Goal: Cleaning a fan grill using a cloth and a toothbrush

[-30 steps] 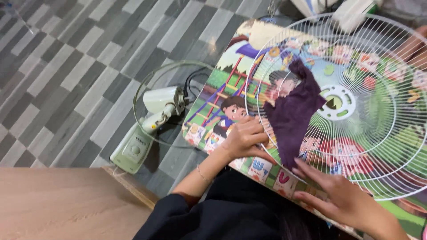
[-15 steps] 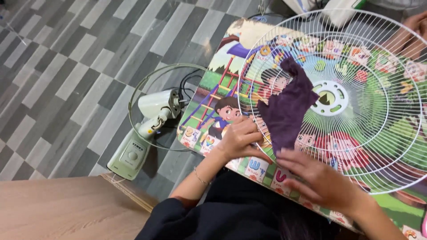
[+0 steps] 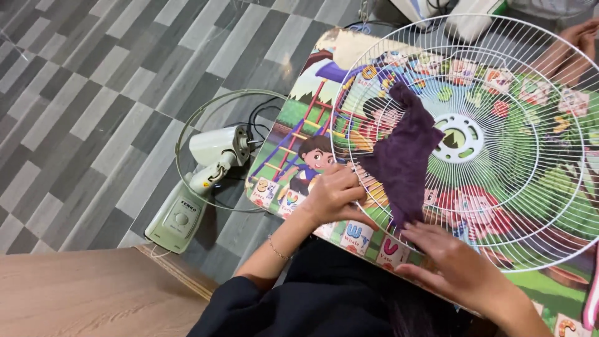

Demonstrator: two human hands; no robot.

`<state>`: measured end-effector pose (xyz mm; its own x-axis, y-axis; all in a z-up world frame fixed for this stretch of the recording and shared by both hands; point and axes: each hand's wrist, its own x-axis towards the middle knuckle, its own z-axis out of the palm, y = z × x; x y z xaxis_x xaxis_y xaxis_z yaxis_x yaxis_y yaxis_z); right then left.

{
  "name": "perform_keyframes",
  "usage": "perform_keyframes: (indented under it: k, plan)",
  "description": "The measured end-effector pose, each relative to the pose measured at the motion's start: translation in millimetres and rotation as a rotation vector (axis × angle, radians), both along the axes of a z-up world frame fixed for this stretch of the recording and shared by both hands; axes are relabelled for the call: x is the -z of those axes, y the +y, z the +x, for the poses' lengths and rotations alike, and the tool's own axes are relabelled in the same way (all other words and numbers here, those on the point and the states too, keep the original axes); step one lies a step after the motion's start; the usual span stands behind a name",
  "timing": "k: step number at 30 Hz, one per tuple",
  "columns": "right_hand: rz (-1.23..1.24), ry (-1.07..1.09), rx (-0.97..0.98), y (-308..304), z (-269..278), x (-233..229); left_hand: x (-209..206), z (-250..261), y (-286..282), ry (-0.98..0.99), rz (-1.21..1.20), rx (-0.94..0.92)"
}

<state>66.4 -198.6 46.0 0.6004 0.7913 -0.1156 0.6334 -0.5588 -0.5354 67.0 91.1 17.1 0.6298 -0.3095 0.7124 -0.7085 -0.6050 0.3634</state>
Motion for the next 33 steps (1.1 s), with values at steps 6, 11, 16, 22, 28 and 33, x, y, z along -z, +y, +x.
perform_keyframes:
  k: [6, 11, 16, 22, 28, 33]
  plan:
    - [-0.156, -0.027, 0.196, -10.8, 1.1, -15.4, 0.8, -0.3, 0.7, -0.034, 0.056, -0.036]
    - [-0.181, 0.079, 0.260, -59.1, 13.5, -7.9, 7.0, 4.0, 3.8, -0.050, 0.043, -0.055]
    - [-0.056, -0.014, 0.205, -57.6, 0.3, -12.9, 6.8, 5.3, 2.6, -0.034, 0.026, -0.036]
    - [0.047, 0.047, 0.135, -32.1, -2.9, -21.1, 3.7, 4.0, 4.6, -0.038, 0.023, -0.027]
    - [-0.085, 0.034, 0.209, -51.2, 9.0, -20.3, 0.3, 3.3, 5.9, -0.046, 0.034, -0.022]
    - [-0.172, 0.177, 0.091, -25.1, -2.3, -25.4, 6.1, 5.0, 15.2, 0.023, -0.021, -0.032]
